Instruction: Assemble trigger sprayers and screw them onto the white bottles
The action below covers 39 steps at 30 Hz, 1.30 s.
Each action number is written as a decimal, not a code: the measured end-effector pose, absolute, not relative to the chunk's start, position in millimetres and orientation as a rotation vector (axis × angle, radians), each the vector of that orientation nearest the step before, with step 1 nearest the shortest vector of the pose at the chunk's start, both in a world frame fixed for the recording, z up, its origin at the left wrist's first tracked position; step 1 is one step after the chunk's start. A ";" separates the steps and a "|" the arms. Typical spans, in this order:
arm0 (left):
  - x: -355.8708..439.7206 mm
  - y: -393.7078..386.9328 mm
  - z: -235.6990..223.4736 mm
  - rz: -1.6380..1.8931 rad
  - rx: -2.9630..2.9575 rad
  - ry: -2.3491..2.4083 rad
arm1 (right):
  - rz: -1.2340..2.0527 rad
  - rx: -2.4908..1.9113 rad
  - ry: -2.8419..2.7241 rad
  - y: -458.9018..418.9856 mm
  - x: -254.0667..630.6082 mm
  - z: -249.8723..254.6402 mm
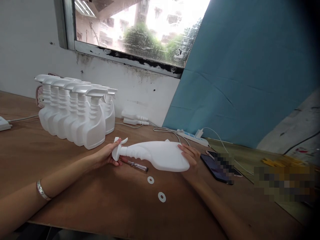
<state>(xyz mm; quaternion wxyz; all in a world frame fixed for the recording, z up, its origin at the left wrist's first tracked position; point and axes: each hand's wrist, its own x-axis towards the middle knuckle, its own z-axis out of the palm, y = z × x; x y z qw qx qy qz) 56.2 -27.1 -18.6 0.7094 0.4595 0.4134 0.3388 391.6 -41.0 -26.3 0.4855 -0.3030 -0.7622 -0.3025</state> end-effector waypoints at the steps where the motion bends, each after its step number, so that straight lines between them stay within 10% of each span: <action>1: 56.1 -27.2 -18.3 0.751 1.013 0.921 | -0.728 -0.744 -1.855 -41.4 392.4 -27.4; 20: 63.8 -35.0 88.8 1.041 1.379 1.056 | -0.118 -1.090 -1.855 -48.4 346.2 -15.3; 39: 143.6 -51.9 190.5 0.792 2.010 0.957 | 0.010 -0.929 -1.501 -16.9 271.5 115.4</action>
